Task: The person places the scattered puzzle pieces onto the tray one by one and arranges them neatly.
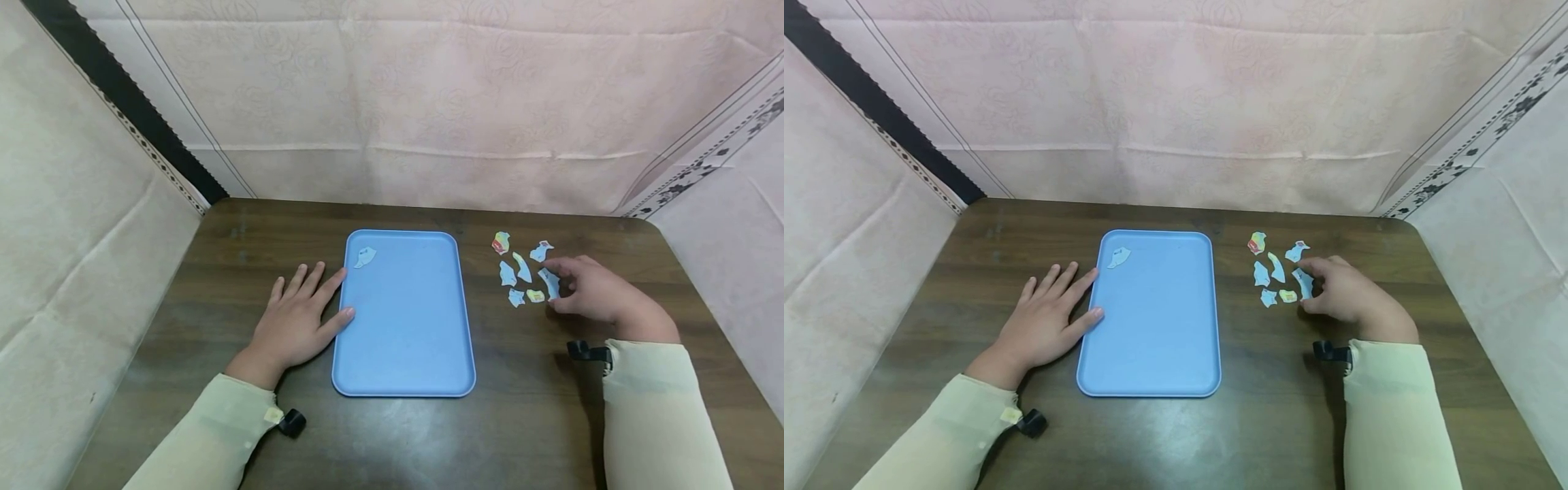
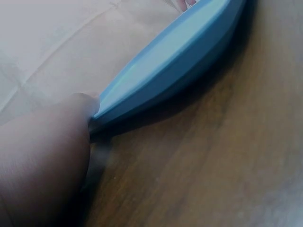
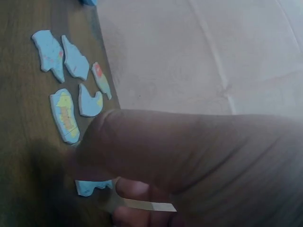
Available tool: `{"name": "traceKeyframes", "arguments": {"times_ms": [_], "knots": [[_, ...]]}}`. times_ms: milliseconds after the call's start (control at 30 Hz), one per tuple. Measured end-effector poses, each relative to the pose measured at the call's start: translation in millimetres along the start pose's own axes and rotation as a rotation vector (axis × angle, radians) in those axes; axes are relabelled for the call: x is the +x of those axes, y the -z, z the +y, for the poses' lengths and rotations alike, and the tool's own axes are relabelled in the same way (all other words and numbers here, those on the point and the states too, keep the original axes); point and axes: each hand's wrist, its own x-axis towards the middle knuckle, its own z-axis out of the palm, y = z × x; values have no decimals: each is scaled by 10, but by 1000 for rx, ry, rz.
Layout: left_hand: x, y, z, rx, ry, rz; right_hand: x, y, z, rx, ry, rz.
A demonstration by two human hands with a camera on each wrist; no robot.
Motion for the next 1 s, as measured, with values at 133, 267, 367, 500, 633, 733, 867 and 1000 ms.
{"name": "traceKeyframes", "arguments": {"times_ms": [133, 267, 367, 500, 633, 733, 867, 1000], "knots": [[-2, 2, 3, -1, 0, -1, 28, -10, 18, -34, -12, -14], [-1, 1, 5, -1, -1, 0, 55, -12, 34, -56, -38, -29], [1, 0, 4, 0, -2, 3, 65, -9, 42, -66, -47, -36], [0, -2, 1, 1, -1, 5, 71, -12, 45, -66, -51, -36], [0, -3, 0, -1, 0, 3, 67, -15, 50, -54, -60, -40], [-1, -1, -1, 0, 1, -1, 63, -5, 64, -54, -63, -41], [-3, 6, 1, 0, 1, -3, 49, 29, 71, -70, -47, -22], [-4, 14, 8, -3, 0, -4, 16, 71, 12, -71, -32, 11]]}}
